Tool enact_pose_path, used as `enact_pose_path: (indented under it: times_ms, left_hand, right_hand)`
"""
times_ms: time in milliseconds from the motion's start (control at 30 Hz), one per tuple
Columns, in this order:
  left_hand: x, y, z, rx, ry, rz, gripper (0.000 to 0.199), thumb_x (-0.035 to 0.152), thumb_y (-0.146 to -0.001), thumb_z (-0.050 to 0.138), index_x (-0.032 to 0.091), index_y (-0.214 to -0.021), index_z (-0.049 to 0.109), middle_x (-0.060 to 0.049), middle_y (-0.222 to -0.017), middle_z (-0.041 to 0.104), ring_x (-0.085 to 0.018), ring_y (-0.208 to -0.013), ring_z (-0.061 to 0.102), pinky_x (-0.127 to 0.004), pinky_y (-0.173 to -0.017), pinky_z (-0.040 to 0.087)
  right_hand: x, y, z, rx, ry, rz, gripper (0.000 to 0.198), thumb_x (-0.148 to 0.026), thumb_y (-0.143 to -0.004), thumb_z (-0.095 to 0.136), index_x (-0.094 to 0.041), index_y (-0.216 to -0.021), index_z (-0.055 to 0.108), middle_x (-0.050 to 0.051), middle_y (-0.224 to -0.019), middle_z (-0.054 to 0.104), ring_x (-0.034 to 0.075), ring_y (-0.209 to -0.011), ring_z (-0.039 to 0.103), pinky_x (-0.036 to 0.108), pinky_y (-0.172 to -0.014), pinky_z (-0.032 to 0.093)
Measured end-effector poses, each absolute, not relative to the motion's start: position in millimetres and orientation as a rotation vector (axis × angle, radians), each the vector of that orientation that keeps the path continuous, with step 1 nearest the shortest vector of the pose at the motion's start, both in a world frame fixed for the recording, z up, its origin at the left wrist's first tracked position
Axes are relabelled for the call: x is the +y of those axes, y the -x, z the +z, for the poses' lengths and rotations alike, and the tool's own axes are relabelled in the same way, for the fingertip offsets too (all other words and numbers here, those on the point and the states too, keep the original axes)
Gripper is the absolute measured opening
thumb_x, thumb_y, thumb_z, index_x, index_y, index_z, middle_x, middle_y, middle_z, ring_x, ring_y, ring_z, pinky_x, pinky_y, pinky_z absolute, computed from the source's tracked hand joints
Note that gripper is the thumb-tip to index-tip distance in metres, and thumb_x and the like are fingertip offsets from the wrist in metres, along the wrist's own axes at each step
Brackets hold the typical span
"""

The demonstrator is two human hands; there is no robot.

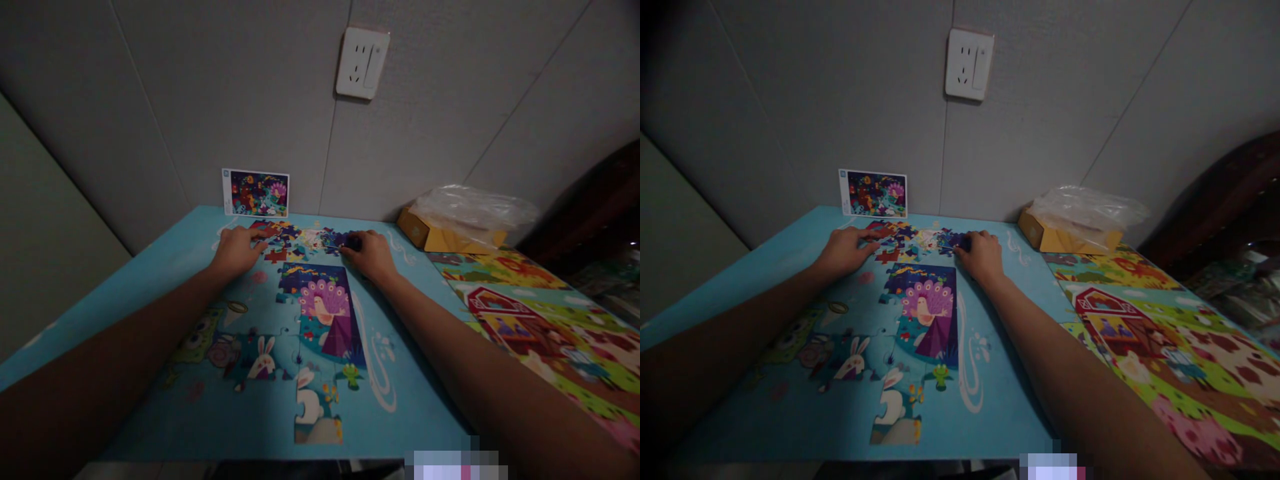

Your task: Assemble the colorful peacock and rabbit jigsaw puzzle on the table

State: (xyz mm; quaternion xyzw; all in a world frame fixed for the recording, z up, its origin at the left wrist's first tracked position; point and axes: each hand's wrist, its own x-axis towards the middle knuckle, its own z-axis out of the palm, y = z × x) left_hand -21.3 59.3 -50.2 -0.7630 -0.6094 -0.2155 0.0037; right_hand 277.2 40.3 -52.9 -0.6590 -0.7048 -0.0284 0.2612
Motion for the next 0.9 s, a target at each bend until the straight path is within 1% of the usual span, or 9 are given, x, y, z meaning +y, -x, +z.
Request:
enact_pose_path:
  times_ms: [100,200,267,367,533,600,700,800,900]
  left_hand:
    - [59,20,-48,-1.900,2.389,-0.663,0.038,0.035,-0.090,0.054,0.020,-0.118,0.074,-0.013,-0.111,0.074,-0.034,-0.109,0.063,-0.051,-0.103,0.042]
    - [53,16,-42,-1.828,2.443,-0.887,0.040,0.034,-0.088,0.058,0.018,-0.122,0.071,-0.011,-0.111,0.074,-0.030,-0.108,0.063,-0.046,-0.105,0.042]
    - [46,10,-38,-1.706,2.536,-1.081,0.048,0.034,-0.088,0.061,0.016,-0.132,0.065,-0.009,-0.107,0.075,-0.028,-0.109,0.060,-0.044,-0.106,0.041]
    - [33,-1,-36,-1.412,2.798,-1.194,0.063,0.034,-0.087,0.066,0.016,-0.146,0.051,-0.008,-0.104,0.073,-0.026,-0.114,0.056,-0.041,-0.104,0.044]
    - [21,-11,-42,-1.083,3.048,-1.099,0.053,0.029,-0.083,0.073,0.024,-0.135,0.063,-0.009,-0.108,0.062,-0.020,-0.100,0.060,-0.036,-0.091,0.052]
    - [21,-10,-43,-1.037,3.027,-1.090,0.046,0.028,-0.083,0.073,0.025,-0.129,0.068,-0.008,-0.105,0.062,-0.021,-0.101,0.060,-0.037,-0.093,0.052]
    - [24,-7,-42,-1.042,2.950,-1.148,0.033,0.026,-0.087,0.067,0.024,-0.119,0.074,-0.010,-0.107,0.063,-0.021,-0.104,0.061,-0.037,-0.094,0.052]
    - [28,-3,-39,-1.250,2.791,-1.183,0.034,0.027,-0.090,0.060,0.024,-0.122,0.073,-0.012,-0.120,0.064,-0.024,-0.113,0.061,-0.040,-0.100,0.051]
    - [33,1,-36,-1.606,2.560,-1.150,0.042,0.031,-0.089,0.061,0.022,-0.129,0.069,-0.012,-0.125,0.065,-0.029,-0.118,0.060,-0.045,-0.107,0.047]
  right_hand:
    - [40,-277,-51,-1.838,1.754,-0.055,0.034,-0.026,-0.080,0.072,-0.014,-0.112,0.072,0.015,-0.105,0.070,0.026,-0.097,0.063,0.040,-0.090,0.047]
    - [37,-271,-49,-1.690,1.561,0.144,0.024,-0.016,-0.080,0.064,-0.014,-0.103,0.069,0.008,-0.092,0.070,0.020,-0.085,0.064,0.035,-0.083,0.048]
    - [32,-262,-48,-1.596,1.366,0.395,0.023,-0.019,-0.079,0.063,-0.016,-0.101,0.065,0.002,-0.081,0.068,0.017,-0.074,0.062,0.032,-0.075,0.049]
    - [19,-245,-46,-1.499,1.131,0.822,0.034,-0.032,-0.073,0.071,-0.018,-0.101,0.059,-0.004,-0.068,0.063,0.014,-0.061,0.059,0.028,-0.062,0.047]
    - [4,-226,-43,-1.507,1.000,1.073,0.050,-0.042,-0.064,0.082,-0.020,-0.100,0.056,-0.007,-0.061,0.061,0.012,-0.054,0.054,0.026,-0.055,0.043]
    - [4,-227,-43,-1.549,1.006,1.060,0.050,-0.045,-0.065,0.081,-0.020,-0.101,0.057,-0.006,-0.061,0.062,0.012,-0.053,0.054,0.026,-0.054,0.042]
    - [11,-240,-44,-1.625,1.080,0.881,0.038,-0.046,-0.076,0.071,-0.018,-0.100,0.062,-0.003,-0.065,0.065,0.013,-0.058,0.058,0.027,-0.059,0.045]
    - [23,-266,-42,-1.582,1.331,0.468,0.026,-0.038,-0.087,0.056,-0.016,-0.092,0.068,0.005,-0.076,0.071,0.017,-0.070,0.064,0.030,-0.069,0.048]
    - [34,-292,-42,-1.506,1.694,0.094,0.027,-0.027,-0.086,0.054,-0.013,-0.101,0.073,0.010,-0.089,0.074,0.022,-0.082,0.067,0.034,-0.078,0.048]
